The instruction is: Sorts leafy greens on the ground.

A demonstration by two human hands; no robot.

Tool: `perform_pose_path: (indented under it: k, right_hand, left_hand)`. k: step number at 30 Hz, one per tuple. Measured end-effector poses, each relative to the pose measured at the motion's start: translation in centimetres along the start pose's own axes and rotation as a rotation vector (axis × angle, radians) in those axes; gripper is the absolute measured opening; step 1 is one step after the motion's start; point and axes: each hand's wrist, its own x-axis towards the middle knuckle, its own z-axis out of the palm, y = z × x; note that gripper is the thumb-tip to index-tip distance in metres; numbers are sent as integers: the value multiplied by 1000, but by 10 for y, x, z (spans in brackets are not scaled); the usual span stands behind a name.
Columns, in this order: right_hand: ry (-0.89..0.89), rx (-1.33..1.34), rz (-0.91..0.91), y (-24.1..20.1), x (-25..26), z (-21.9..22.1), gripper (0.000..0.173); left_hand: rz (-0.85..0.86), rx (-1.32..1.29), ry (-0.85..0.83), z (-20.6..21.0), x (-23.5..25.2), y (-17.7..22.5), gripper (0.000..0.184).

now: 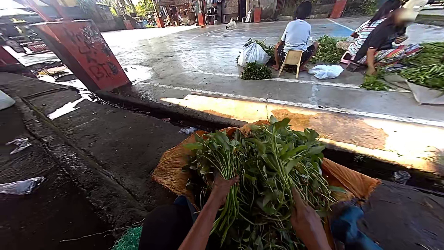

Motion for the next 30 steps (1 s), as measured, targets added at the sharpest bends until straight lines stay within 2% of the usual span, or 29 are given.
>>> perform_pose_path:
  k: [3,7,11,16,19,23,26,30]
  right_hand:
    - [214,221,-221,1,-12,31,54]
    - [171,431,-235,9,-21,73,48]
    - [165,498,-342,10,-31,95,46]
    - [71,472,-408,-2,-47,103,40]
    - [22,415,-414,-6,-52,106,38]
    - [68,407,-400,-11,-55,110,32]
    - [127,408,-319,-21,-59,109,23]
    - [100,321,-252,-25,-78,102,31]
  left_hand:
    - [-13,12,-11,3,-1,-1,27]
    - [-94,-146,64,2,3,-1,23]
    - [-119,-222,115,-1,6,-2,20]
    - [-142,-170,42,-1,4,-5,33]
    - [-153,-75,-82,-7,5,-9,29]
    - [-250,-132,-209,-9,6,-7,28]
    - [-242,-193,-86,-2,5,-2,18]
    - [-226,-245,183,-7,19,0,25]
